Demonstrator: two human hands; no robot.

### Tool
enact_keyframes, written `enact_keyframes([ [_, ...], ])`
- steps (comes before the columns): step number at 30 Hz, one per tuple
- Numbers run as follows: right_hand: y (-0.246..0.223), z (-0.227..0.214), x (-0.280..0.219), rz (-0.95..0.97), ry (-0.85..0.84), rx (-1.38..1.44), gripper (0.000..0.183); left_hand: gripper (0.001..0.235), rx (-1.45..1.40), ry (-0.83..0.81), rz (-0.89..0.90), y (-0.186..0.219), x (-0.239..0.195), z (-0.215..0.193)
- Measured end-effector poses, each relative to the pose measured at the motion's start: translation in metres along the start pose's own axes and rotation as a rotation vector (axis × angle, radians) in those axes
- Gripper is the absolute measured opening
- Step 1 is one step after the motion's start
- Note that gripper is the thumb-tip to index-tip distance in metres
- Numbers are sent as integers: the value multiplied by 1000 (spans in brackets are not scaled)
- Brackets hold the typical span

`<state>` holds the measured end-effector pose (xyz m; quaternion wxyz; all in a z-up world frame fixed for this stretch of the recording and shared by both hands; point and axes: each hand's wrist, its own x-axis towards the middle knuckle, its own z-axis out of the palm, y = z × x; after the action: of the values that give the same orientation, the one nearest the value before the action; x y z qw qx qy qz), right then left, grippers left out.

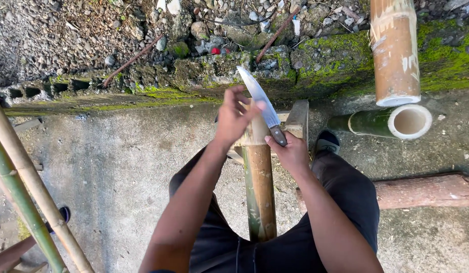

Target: The recorder is using a knife to scrape the outer surface and nodes of a bamboo stalk to prepare it for use.

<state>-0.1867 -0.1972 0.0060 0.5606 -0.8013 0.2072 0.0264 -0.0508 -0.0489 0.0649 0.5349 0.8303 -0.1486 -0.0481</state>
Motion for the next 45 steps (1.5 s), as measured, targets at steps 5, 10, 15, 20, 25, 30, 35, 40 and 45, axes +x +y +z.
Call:
enact_keyframes([
  [5, -2, -3, -3, 2, -14, 8, 38, 57, -10, 34, -220, -1, 3, 22],
  [10, 0, -4, -1, 24, -36, 19, 37, 73, 97, 291, -400, -31, 48, -17],
  [15, 3, -4, 1, 17, -52, -8, 40, 45, -141, 355, -207, -8, 66, -47],
  [20, 10, -5, 2, -1, -11, 46, 34, 50, -82, 156, -271, -44, 13, -11],
  [25, 24, -6, 9, -84, 157, 241, 24, 72, 568, -11, -743, -58, -51, 21],
  [30, 32, 2, 6, 78, 138, 402, 12, 108, 621, 179, -218, -61, -92, 70],
  [35, 45, -1, 2, -46, 79, 435, 3, 82, 468, 231, -610, -110, -62, 74],
  [40, 67, 6, 12, -38, 75, 655, 4, 74, 399, 216, -670, -102, -5, 52],
  [45, 58, 2, 14, 16, 138, 603, 8, 98, 546, -290, -858, -16, 52, 24],
])
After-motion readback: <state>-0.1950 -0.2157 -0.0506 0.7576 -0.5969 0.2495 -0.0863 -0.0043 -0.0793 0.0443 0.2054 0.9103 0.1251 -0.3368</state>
